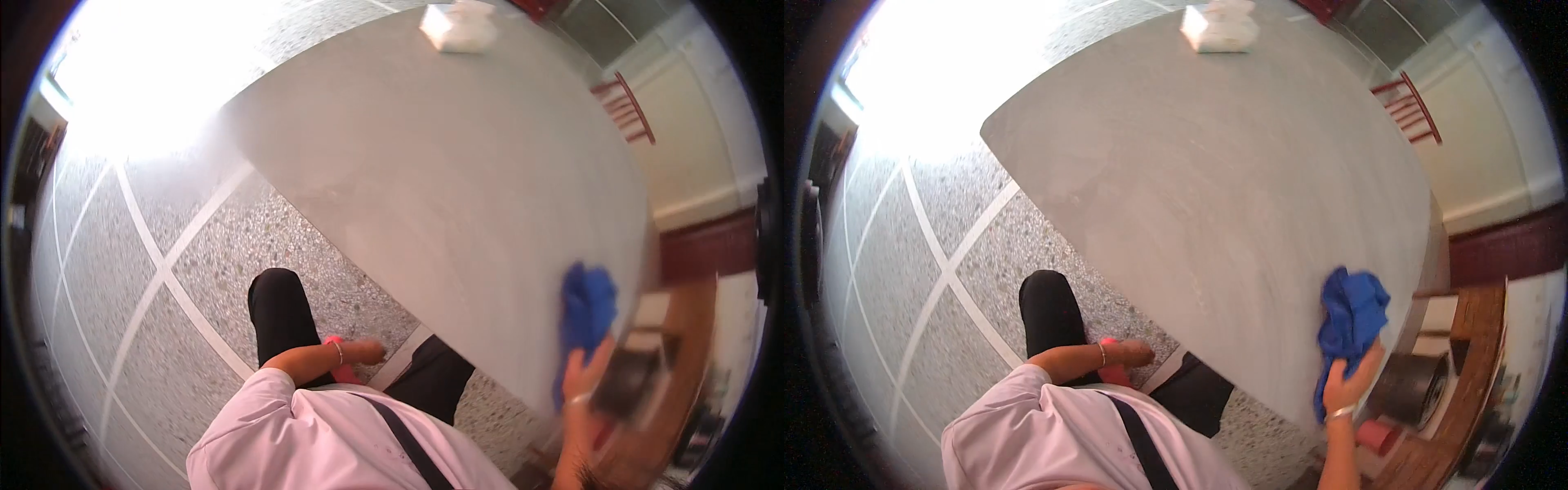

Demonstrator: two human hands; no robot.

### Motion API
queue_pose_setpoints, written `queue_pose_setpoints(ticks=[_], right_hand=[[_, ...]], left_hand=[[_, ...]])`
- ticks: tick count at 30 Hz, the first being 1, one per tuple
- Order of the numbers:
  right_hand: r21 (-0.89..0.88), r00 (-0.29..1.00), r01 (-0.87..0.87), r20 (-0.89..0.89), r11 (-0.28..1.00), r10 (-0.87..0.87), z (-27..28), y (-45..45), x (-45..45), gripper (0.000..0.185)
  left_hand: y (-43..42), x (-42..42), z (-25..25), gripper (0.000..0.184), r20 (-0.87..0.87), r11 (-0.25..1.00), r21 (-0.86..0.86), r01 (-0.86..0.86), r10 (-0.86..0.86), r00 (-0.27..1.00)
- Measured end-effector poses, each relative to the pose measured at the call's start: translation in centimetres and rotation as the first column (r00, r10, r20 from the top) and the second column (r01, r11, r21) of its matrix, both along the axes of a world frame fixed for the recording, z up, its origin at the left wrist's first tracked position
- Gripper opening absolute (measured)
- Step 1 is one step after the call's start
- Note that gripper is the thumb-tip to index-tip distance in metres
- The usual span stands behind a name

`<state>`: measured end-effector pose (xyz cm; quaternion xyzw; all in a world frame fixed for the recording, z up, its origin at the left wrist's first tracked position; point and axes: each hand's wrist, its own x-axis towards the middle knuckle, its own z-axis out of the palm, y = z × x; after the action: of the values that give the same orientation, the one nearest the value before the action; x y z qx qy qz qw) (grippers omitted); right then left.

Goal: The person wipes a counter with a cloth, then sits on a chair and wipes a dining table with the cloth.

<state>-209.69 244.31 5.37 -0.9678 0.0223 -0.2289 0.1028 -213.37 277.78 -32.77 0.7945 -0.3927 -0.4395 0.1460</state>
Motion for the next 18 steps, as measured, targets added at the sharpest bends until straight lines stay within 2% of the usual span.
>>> queue_pose_setpoints(ticks=[3,4,7,10,13,16,18], right_hand=[[-0.052,0.995,-0.071,0.074,0.996,0.074,0.7,0.8,0.7,0.054],[-0.035,0.993,-0.067,0.100,0.997,0.070,0.4,0.8,0.8,0.054],[-0.050,0.983,-0.077,0.164,0.996,0.085,0.1,0.7,1.1,0.054],[-0.012,0.987,-0.034,0.155,0.999,0.035,0.5,1.3,1.4,0.055],[-0.003,0.990,0.023,0.140,1.000,-0.023,0.7,1.5,1.2,0.056],[-0.008,0.988,0.041,0.147,0.999,-0.039,0.6,1.4,1.3,0.057],[-0.003,0.989,0.068,0.130,0.998,-0.067,0.7,1.6,1.3,0.057]], left_hand=[[1.4,2.5,4.8,0.032,0.063,0.990,-0.043,-0.137,0.140,0.988],[2.1,2.5,5.6,0.031,0.070,0.978,-0.070,-0.198,0.203,0.977],[3.7,1.5,6.3,0.030,0.129,0.971,-0.098,-0.219,0.231,0.964],[5.2,-1.1,7.7,0.030,0.085,0.934,-0.207,-0.291,0.313,0.946],[5.6,-3.3,8.5,0.031,0.037,0.946,-0.222,-0.236,0.250,0.967],[5.0,-4.1,9.4,0.030,0.051,0.980,-0.136,-0.145,0.153,0.987],[4.3,-4.0,8.0,0.031,0.098,0.998,-0.046,-0.052,0.056,0.994]])
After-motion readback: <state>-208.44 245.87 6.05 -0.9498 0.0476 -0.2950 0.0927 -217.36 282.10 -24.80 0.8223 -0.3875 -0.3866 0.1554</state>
